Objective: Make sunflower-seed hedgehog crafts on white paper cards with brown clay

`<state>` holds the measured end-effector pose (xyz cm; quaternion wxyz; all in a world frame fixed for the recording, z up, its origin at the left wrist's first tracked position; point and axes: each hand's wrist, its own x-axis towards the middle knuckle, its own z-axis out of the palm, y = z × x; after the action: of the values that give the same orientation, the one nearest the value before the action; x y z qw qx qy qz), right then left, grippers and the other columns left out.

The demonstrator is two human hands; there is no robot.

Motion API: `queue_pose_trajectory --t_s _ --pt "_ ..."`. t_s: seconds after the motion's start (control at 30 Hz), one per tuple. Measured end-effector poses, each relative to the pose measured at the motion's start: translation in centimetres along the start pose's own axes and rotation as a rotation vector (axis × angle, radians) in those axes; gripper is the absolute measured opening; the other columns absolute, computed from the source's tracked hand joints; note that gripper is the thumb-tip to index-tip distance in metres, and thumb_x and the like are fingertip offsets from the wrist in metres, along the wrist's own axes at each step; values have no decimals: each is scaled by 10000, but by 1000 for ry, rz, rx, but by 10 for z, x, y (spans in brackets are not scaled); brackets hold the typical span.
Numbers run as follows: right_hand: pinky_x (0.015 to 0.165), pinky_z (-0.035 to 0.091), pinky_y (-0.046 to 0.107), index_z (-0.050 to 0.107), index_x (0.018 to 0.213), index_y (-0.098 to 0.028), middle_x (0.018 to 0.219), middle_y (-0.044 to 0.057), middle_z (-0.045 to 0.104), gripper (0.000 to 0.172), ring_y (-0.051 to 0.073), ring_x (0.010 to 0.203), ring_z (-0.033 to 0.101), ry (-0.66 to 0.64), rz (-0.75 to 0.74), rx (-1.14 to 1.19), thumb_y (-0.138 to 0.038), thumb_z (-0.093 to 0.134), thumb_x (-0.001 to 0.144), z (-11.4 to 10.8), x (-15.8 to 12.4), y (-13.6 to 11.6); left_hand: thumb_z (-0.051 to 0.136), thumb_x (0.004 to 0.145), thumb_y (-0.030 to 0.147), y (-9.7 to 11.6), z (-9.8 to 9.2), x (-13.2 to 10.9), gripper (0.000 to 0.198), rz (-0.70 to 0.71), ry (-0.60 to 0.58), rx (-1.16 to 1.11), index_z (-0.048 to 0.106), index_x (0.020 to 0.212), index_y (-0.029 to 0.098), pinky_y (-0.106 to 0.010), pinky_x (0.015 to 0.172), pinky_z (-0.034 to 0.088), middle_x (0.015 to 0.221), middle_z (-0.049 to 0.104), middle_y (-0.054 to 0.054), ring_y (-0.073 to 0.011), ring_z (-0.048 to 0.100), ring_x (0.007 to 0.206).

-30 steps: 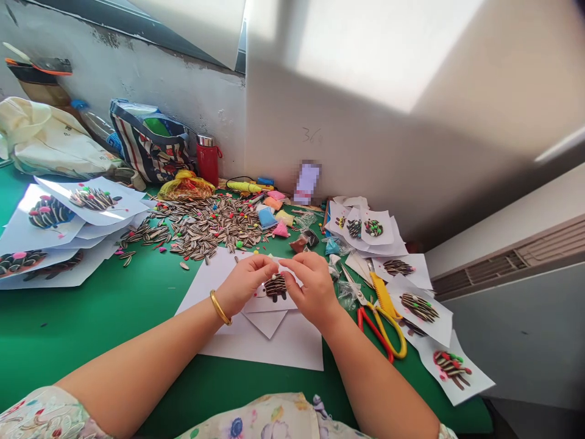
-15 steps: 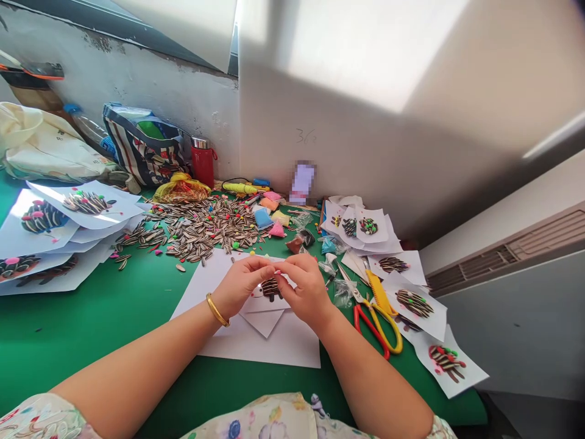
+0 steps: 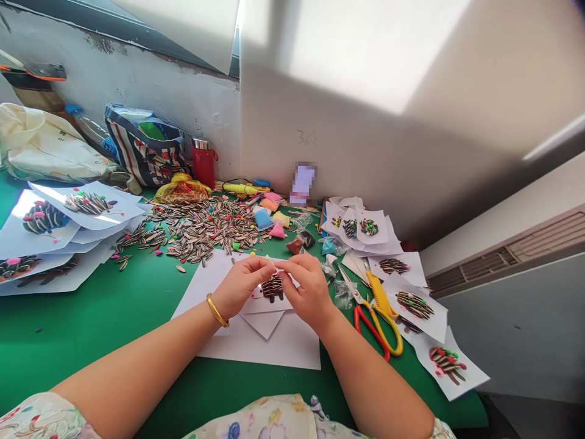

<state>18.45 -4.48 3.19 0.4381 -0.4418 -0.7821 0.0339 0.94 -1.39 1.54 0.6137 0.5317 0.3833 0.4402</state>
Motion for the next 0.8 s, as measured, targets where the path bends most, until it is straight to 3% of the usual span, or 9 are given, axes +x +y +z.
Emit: queue_pose_trajectory --t_s 0.1,0.27,0.47,0.67,0.8 --pt "842 471 384 714 1098 -266 917 45 666 266 191 894 609 1 14 -7 -190 519 935 -1 0 1 805 695 438 4 3 -1 359 -16 -44 -38 730 926 174 -317 746 499 893 714 -54 -189 628 814" --pt "834 469 392 719 1069 -260 924 54 669 240 202 894 612 10 23 -14 -206 529 933 -1 1 1 735 765 489 3 4 -1 317 -24 -20 24 733 809 175 -310 721 505 801 705 -41 -185 624 773" --pt "845 456 389 716 1100 -283 920 46 655 277 199 906 606 -10 28 -35 -188 511 940 -3 2 1 732 788 425 1 3 1 321 -3 -62 -33 747 1013 196 -336 879 493 1025 730 -69 -206 635 951" --pt "840 452 398 714 1075 -243 931 57 675 236 205 904 612 13 9 -54 -199 532 932 0 0 4 759 754 474 1 0 -1 305 -43 -23 -6 689 773 178 -274 680 457 748 629 -4 -148 549 716" --pt "843 447 400 713 1078 -244 928 59 678 238 204 903 616 8 12 -74 -201 526 936 0 0 5 619 868 534 -2 -1 0 372 -27 -32 -38 698 828 173 -277 730 433 769 599 -14 -147 527 756"
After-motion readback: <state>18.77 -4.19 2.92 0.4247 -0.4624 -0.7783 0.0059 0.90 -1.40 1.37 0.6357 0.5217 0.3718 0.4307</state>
